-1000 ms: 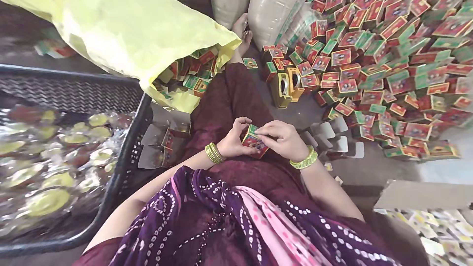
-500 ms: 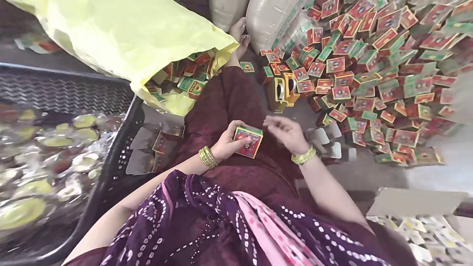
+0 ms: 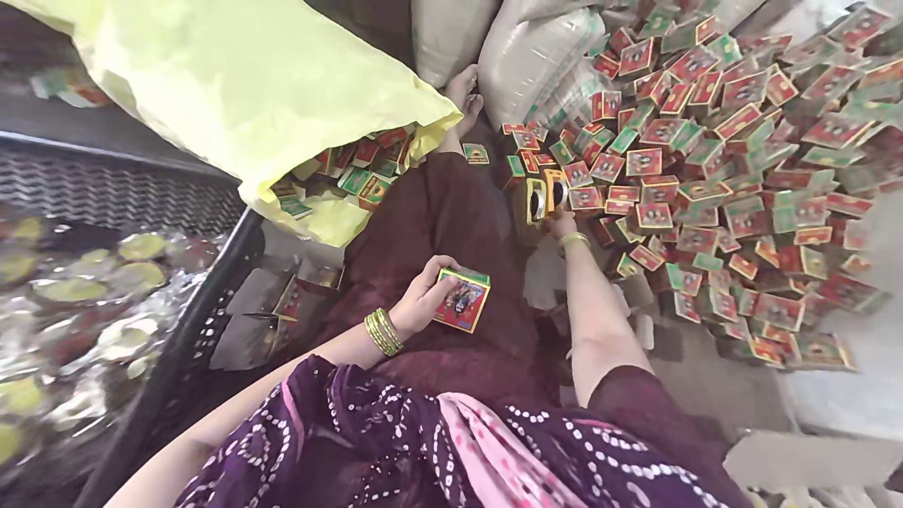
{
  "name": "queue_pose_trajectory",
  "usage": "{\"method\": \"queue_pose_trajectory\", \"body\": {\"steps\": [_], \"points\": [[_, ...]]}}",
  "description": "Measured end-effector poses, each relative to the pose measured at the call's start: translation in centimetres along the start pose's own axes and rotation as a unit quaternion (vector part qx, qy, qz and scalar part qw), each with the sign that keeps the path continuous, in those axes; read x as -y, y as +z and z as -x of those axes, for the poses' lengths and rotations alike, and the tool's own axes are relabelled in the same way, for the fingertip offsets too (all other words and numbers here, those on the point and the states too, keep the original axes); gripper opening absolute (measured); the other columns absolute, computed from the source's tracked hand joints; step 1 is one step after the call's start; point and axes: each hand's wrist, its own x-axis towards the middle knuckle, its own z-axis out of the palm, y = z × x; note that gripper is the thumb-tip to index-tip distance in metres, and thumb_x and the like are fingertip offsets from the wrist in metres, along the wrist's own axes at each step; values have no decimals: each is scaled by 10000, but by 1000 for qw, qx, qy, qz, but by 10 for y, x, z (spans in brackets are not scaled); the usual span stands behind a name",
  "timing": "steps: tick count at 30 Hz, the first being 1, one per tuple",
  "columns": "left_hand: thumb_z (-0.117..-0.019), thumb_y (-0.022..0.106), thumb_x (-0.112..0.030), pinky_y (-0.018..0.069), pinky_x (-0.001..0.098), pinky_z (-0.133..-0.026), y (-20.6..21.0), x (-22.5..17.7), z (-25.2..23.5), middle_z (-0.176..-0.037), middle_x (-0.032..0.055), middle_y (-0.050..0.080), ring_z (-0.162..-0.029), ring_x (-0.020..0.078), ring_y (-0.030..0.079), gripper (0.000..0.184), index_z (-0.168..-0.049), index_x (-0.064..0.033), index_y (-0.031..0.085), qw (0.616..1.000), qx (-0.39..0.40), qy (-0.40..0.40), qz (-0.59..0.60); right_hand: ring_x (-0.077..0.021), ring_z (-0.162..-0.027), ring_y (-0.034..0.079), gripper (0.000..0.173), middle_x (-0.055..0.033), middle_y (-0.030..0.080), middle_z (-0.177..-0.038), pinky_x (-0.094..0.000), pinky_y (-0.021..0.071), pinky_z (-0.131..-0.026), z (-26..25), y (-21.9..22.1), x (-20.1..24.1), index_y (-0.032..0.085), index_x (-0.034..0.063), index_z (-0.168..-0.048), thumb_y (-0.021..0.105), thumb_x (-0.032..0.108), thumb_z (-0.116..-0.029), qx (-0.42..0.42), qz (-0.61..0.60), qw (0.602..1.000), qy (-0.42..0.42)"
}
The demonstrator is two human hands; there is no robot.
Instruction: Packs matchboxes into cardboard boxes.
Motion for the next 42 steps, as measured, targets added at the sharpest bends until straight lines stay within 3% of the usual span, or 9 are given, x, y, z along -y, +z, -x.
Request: {"method": "queue_pose_trajectory", "body": {"steps": [7, 13, 17, 26, 30, 33, 35, 38, 42], "points": [[-1077, 417, -230, 580, 254, -742, -2, 1, -3, -1077, 13, 656, -842, 56, 655, 290, -1276, -34, 495, 1000, 7, 2, 0, -423, -1129, 649, 465, -245, 693, -1185, -654, 496, -976, 3, -4, 14, 740, 48, -1161, 852, 326, -806, -14, -37, 998, 55], [-1073, 419, -232, 593, 281, -806, -2, 1, -1, -1135, 34, 657, -935, 81, 673, 300, -1273, -24, 500, 1000, 3, 4, -4, -387, -1132, 635, 651, -240, 669, -1216, -607, 501, -970, 46, -23, 18, 657, -2, -1260, 857, 392, -782, -21, -91, 986, 136], [-1068, 415, -211, 587, 278, -789, 0, 1, 0, -1099, 36, 659, -902, 81, 667, 287, -1266, -24, 503, 1000, 5, 3, -4, -394, -1112, 641, 569, -254, 676, -1185, -602, 489, -974, 65, -16, 13, 687, -37, -1179, 789, 436, -879, 7, -42, 989, 142], [-1063, 407, -176, 585, 299, -811, 1, 3, 3, -1195, 78, 658, -962, 117, 674, 286, -1280, -13, 497, 999, -22, 27, -15, -422, -1115, 667, 489, -247, 702, -1161, -655, 517, -926, 70, 11, 14, 725, 9, -1083, 679, 472, -932, -36, 77, 988, 128], [-1065, 425, -158, 586, 348, -919, 2, 3, 2, -1260, 103, 647, -1090, 158, 670, 296, -1303, -4, 509, 998, -52, 24, -11, -349, -1093, 667, 351, -207, 690, -1195, -560, 535, -951, 88, 6, 31, 671, 29, -1252, 662, 271, -999, 20, -132, 991, -9], [-1073, 440, -195, 582, 350, -939, 2, 4, 1, -1249, 96, 651, -1089, 150, 668, 309, -1314, -20, 523, 997, -71, 3, -36, -183, -988, 671, 265, -79, 702, -1133, -393, 566, -864, 160, -5, 80, 689, 73, -1197, 691, 234, -986, 82, -358, 926, -82], [-1073, 439, -217, 582, 335, -906, 3, 3, 1, -1223, 90, 658, -1043, 133, 673, 309, -1299, -32, 539, 996, -77, -6, -54, -183, -1050, 669, 247, -87, 680, -1239, -371, 568, -921, 210, -11, 105, 672, 23, -1231, 612, 123, -1013, 146, -454, 871, -119], [-1090, 395, -303, 582, 334, -879, 3, 3, 2, -1221, 98, 637, -1012, 126, 664, 371, -1291, -38, 561, 994, -73, 13, -84, -215, -1206, 636, 190, -122, 630, -1400, -393, 521, -1039, 260, -4, 121, 714, -22, -1097, 565, 46, -1002, 210, -498, 826, -161], [-1056, 443, -508, 566, 341, -913, 1, 7, 6, -1226, 94, 631, -1053, 120, 645, 536, -1288, -40, 563, 992, -73, 34, -96, -183, -1226, 630, 195, -104, 652, -1381, -364, 519, -1025, 283, 16, 130, 748, -3, -1102, 662, 114, -972, 223, -445, 859, -117]]}}
